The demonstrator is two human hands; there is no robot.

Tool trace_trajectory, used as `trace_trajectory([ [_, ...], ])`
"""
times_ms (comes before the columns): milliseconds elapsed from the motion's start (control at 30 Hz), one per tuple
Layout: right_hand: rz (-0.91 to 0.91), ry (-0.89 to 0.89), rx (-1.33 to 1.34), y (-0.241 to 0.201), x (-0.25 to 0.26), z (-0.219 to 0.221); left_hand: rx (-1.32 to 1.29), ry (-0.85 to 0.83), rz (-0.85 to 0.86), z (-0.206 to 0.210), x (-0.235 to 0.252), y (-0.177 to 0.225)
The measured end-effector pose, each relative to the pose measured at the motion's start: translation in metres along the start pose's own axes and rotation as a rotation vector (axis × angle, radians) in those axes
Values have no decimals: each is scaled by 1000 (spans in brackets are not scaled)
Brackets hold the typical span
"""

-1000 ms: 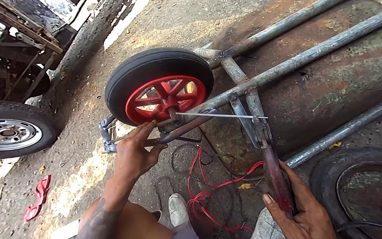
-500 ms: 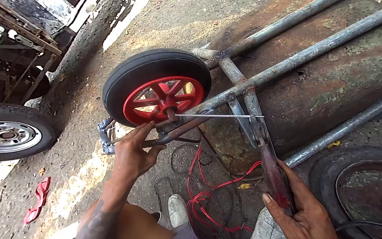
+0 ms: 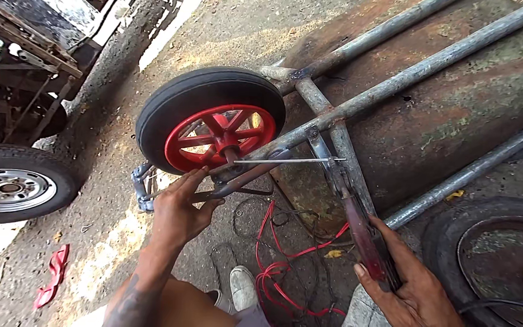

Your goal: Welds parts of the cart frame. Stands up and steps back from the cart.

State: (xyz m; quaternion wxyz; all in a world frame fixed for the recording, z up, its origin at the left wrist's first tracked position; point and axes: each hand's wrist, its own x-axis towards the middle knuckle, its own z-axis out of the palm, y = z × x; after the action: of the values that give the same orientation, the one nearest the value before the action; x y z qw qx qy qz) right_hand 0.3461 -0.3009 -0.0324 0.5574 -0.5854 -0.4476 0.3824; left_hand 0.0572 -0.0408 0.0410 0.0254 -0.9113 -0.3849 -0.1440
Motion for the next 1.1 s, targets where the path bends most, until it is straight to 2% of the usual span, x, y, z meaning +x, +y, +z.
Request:
trace_trajectory([
  [167, 111, -48, 104, -2, 3, -5, -9, 2, -5, -1, -1, -1],
  [300, 88, -42, 86, 0, 4, -6, 6, 3, -2, 0, 0, -1],
  [433, 143, 9, 237, 4, 2, 7, 3, 7, -5, 0, 0, -1],
  [500, 49, 52, 101, 12, -1, 12, 2, 1, -7, 1, 0, -1],
  [567, -175, 83, -213, 20, -3, 8, -7, -7, -7, 0, 0, -1],
  [633, -263, 97, -285, 18, -5, 5, -11, -4, -3, 0, 0, -1],
  [800, -29, 97, 109, 10, -4, 10, 4, -3, -9, -1, 0, 1],
  [1100, 32, 71, 166, 16, 1, 18, 4, -7, -16, -1, 0, 0],
])
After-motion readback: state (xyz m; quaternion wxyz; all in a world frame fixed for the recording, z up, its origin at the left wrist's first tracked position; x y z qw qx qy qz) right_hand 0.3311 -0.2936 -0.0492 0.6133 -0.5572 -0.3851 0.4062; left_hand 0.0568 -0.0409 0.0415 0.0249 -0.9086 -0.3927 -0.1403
